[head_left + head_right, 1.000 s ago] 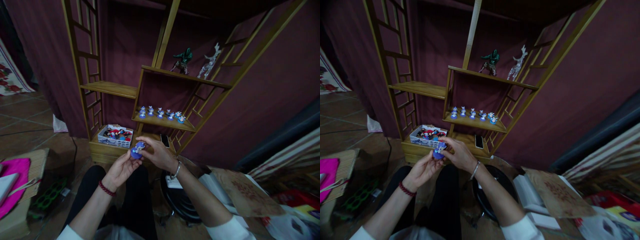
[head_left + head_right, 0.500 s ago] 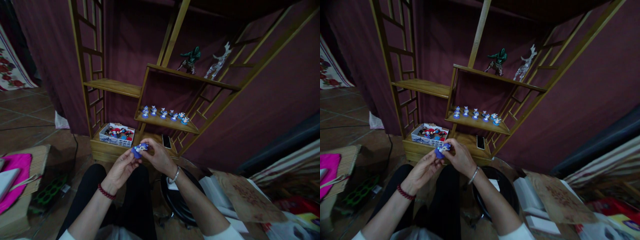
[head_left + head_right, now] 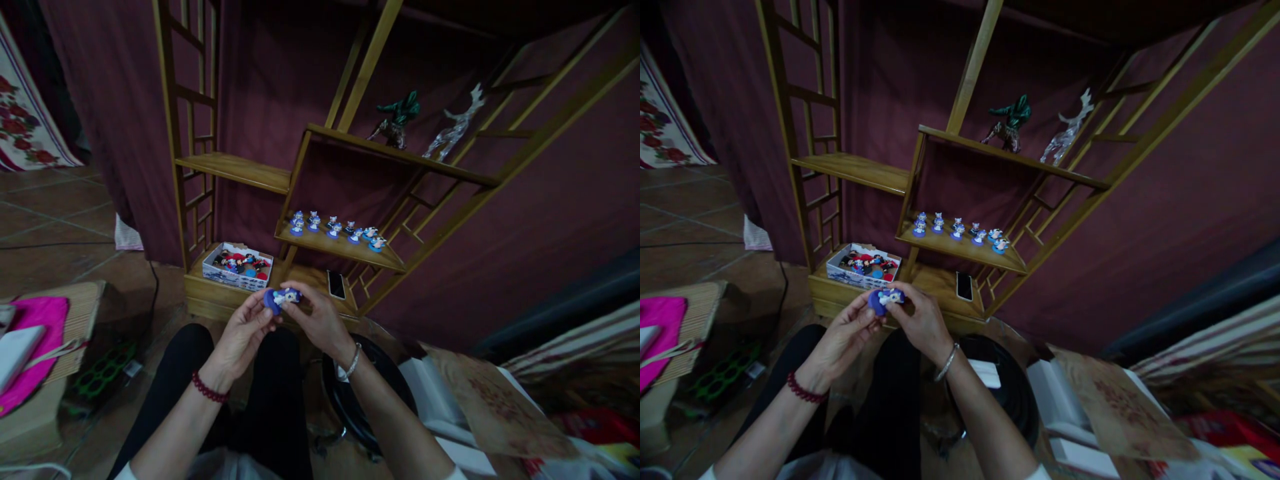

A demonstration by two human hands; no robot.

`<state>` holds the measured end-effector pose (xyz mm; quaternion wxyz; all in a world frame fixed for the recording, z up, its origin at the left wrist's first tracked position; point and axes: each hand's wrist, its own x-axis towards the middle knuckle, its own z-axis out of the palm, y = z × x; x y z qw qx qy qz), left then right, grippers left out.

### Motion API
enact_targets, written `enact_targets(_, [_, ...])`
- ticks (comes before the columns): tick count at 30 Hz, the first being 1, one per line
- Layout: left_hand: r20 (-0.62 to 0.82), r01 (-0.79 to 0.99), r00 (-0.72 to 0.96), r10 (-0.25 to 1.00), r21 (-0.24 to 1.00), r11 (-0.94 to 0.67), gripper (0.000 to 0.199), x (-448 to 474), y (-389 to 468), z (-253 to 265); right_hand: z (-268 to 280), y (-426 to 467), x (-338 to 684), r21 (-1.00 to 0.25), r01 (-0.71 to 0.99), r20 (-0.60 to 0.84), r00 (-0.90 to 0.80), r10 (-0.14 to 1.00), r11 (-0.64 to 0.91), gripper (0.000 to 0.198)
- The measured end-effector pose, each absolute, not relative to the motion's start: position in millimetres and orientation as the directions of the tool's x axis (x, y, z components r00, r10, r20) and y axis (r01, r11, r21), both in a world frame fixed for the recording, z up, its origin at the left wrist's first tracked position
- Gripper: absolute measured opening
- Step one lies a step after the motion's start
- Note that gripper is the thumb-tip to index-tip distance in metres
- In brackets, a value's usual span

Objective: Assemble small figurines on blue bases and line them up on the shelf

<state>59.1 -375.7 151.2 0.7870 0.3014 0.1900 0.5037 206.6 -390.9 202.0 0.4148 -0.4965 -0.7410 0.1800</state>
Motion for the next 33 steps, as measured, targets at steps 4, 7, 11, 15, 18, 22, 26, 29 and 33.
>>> enact_targets(4, [0.033,-0.675,0.407,0.913,0.684,0.277,0.04,57.8,-375.8,150.4,202.8,-392.1,204.8,-0.672,0.602,0.432,-0.156,0.888,0.432,0.026])
enact_targets(7, [0.048,-0.664,0.396,0.917,0.704,0.25,0.04,57.9,-376.3,150.0,203.8,-393.1,203.6,-0.653,0.627,0.43,-0.155,0.89,0.425,0.025])
enact_targets(11, [0.06,-0.648,0.381,0.923,0.729,0.22,0.038,58.1,-377.7,151.0,204.5,-394.2,202.7,-0.641,0.645,0.423,-0.156,0.893,0.416,0.025])
enact_targets(15, [0.057,-0.618,0.364,0.929,0.761,0.196,0.038,57.2,-379.0,151.7,203.9,-395.6,202.1,-0.649,0.646,0.407,-0.151,0.901,0.402,0.025])
enact_targets(18, [0.078,-0.582,0.351,0.933,0.798,0.152,0.039,56.0,-379.2,151.2,204.5,-397.5,200.9,-0.647,0.645,0.413,-0.151,0.898,0.407,0.025])
enact_targets(22, [0.103,-0.531,0.352,0.93,0.84,0.108,0.04,54.8,-379.0,151.1,207.6,-402.1,199.1,-0.649,0.634,0.427,-0.154,0.891,0.421,0.021])
enact_targets(26, [0.107,-0.475,0.37,0.923,0.876,0.088,0.042,53.0,-379.5,150.7,208.2,-409.0,199.2,-0.674,0.626,0.408,-0.127,0.904,0.392,0.022])
enact_targets(29, [0.096,-0.41,0.384,0.918,0.909,0.076,0.045,50.9,-381.2,150.3,203.9,-414.9,199.1,-0.718,0.598,0.394,-0.074,0.916,0.357,0.023])
enact_targets(33, [0.058,-0.288,0.399,0.915,0.955,0.065,0.045,47.7,-385.9,150.7,191.9,-422.9,196.2,-0.802,0.515,0.352,0.001,0.936,0.301,0.021])
